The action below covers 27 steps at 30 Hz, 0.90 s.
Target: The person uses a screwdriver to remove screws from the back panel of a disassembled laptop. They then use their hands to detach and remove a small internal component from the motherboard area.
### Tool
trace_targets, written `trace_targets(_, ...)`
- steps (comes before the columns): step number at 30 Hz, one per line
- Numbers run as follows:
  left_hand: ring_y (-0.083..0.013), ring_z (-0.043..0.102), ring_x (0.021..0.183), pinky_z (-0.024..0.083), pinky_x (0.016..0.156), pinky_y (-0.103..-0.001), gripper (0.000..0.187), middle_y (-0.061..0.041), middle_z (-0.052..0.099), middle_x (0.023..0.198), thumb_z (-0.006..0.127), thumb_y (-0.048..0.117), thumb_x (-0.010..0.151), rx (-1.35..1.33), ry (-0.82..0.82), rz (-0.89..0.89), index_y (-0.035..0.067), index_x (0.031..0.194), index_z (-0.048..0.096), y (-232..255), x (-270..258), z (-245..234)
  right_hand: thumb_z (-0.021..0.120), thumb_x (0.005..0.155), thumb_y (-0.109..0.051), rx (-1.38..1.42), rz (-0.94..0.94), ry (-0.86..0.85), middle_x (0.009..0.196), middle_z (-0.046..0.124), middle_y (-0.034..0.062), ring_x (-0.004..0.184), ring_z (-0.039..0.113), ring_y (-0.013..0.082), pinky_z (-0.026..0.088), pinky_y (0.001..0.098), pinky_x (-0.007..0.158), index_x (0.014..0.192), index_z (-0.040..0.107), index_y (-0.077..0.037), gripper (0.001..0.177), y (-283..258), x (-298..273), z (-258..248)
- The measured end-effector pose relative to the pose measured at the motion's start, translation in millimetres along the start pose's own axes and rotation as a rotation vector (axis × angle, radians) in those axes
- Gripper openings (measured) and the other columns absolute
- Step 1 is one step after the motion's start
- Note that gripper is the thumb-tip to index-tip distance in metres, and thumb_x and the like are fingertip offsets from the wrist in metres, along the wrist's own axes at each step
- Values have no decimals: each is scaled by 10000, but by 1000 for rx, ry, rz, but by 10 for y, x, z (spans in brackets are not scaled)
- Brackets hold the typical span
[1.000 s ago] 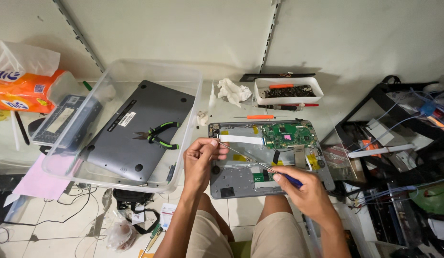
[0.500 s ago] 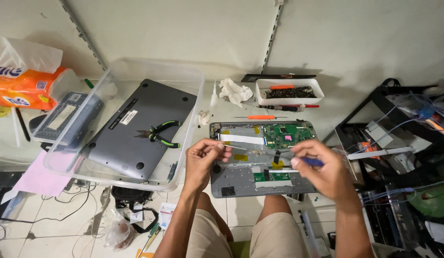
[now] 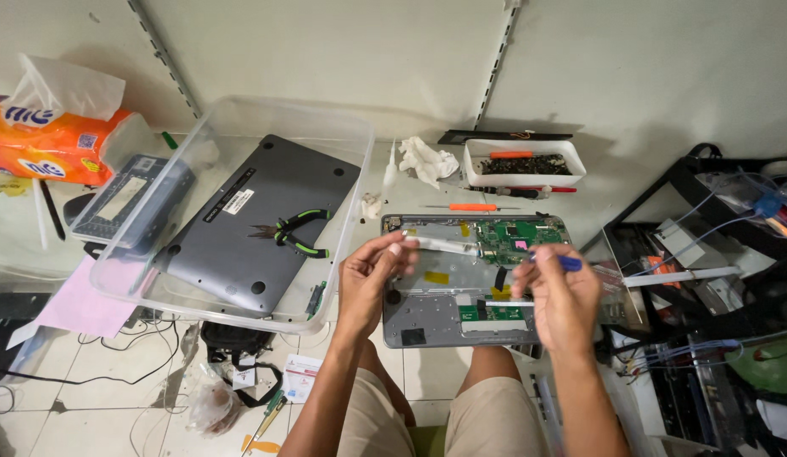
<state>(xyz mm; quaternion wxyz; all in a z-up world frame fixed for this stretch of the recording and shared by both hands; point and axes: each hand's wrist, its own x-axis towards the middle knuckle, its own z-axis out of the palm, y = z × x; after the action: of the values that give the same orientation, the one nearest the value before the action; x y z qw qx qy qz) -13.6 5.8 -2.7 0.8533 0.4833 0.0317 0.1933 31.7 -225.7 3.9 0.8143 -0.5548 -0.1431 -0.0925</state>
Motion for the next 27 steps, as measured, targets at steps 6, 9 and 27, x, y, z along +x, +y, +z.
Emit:
trace_targets(6, -437, 548, 1218, 449, 1032, -521, 328, -239, 600, 1211, 510, -73, 900, 594, 140, 376, 11, 1185, 649, 133, -86, 81, 579, 1008, -71, -287, -175, -29, 711, 638, 206, 516, 617, 186, 518, 261, 453, 1039, 578, 54, 128, -257, 387, 141)
trace_targets(9, -561, 445, 1259, 382, 1067, -595, 424, -374, 524, 1277, 425, -122, 885, 591, 153, 332, -118, 1298, 517, 61, -79, 60, 609, 997, -54, -440, -231, -155, 683, 636, 222, 478, 602, 181, 499, 265, 436, 1008, 573, 80, 139, -444, 550, 382)
trace_targets(27, -546, 503, 1231, 411, 1021, -609, 549, -341, 553, 1308, 367, -74, 886, 567, 124, 180, 3, 1423, 447, -18, 27, -70, 603, 953, 25, -600, -219, -357, 584, 614, 177, 392, 553, 123, 453, 212, 367, 905, 598, 100, 89, -427, 855, 915)
